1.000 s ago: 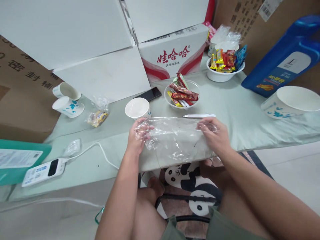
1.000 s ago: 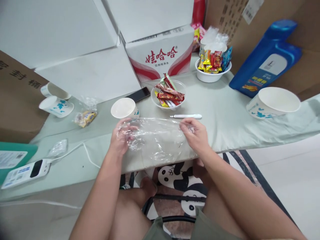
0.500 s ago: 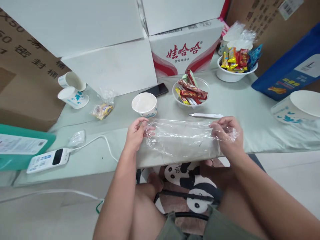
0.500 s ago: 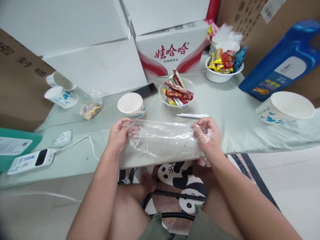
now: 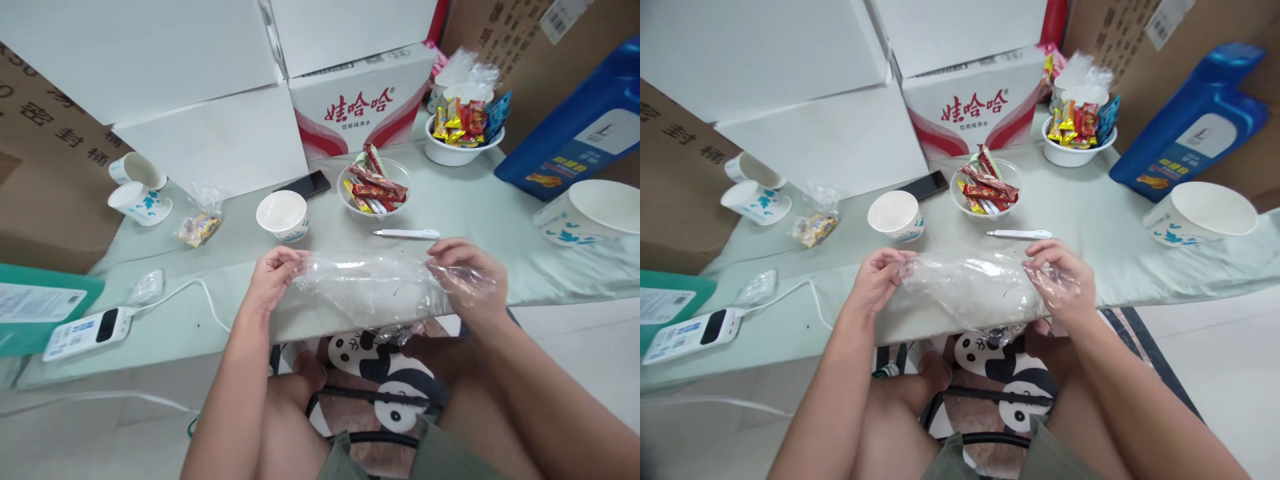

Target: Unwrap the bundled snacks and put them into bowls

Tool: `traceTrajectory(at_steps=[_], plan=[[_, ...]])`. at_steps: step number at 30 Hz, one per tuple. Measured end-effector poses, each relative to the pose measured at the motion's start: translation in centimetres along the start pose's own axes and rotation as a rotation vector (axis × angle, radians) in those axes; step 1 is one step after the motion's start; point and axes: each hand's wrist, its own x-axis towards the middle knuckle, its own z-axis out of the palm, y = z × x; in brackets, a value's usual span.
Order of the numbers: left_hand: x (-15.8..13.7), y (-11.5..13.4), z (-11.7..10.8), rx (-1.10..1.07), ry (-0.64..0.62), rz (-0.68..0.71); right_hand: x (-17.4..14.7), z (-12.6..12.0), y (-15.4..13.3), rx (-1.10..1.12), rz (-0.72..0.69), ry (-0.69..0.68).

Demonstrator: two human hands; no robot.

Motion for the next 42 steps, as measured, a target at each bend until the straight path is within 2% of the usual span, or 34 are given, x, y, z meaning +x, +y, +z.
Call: traceTrajectory(at_steps=[2, 3, 6, 7, 9, 12, 19, 23, 26, 29, 32, 36, 39, 42], plan=[[0.1, 0.0, 0.2, -0.040, 0.009, -0.016, -0.2, -0.2, -0.4, 0.086, -0.073, -0.006], [0.1, 0.0, 0.3, -0.064, 0.022, -0.017, -0.3, -0.2, -0.4, 0.112, -0.042, -0.059], [0.5, -0.1, 0.5, -0.136, 0.068, 0.021, -0.3, -0.3, 0.0, 0.028, 0.180, -0.303], [0.6, -0.1, 0.5, -0.139, 0.081, 0.033, -0.2, -0.3, 0.1, -0.020, 0.242, -0.321], [0.9, -0.1, 0.6, -0.098, 0.102, 0.030, 0.1, -0.4, 0.2, -0.078, 0.315, -0.220], [1.3, 0.0, 0.7, 0.013, 0.107, -0.035, 0.6, -0.8, 0.2, -0.088, 0.351, -0.047], [1.4, 0.2, 0.7, 0.076, 0.035, -0.181, 0.9, -1.6, 0.4, 0.153, 0.405, -0.002], [1.3, 0.2, 0.1, -0.008, -0.052, -0.215, 0.9, -1.8, 0.5, 0.231, 0.332, -0.133], [1.1, -0.1, -0.1, -0.008, -0.067, -0.140, 0.9, -1.2, 0.8, 0.217, 0.389, -0.151], [1.0, -0.6, -0.3, 0.012, -0.052, -0.053, 1.0, -0.2, 1.0, 0.196, 0.570, -0.044], [0.9, -1.2, -0.7, 0.054, -0.054, -0.004, 1.4, 0.6, 1.0, 0.218, 0.674, 0.078], [0.9, -2.2, -1.2, 0.326, -0.071, 0.145, 1.8, 1.1, 1.2, 0.212, 0.724, 0.161], [0.8, -2.9, -0.8, 0.611, -0.060, 0.230, 1.8, 1.3, 1.5, 0.193, 0.736, 0.137], [0.7, -3.5, -0.1, 0.744, -0.051, 0.252, 1.6, 1.4, 1.6, 0.152, 0.743, 0.094]])
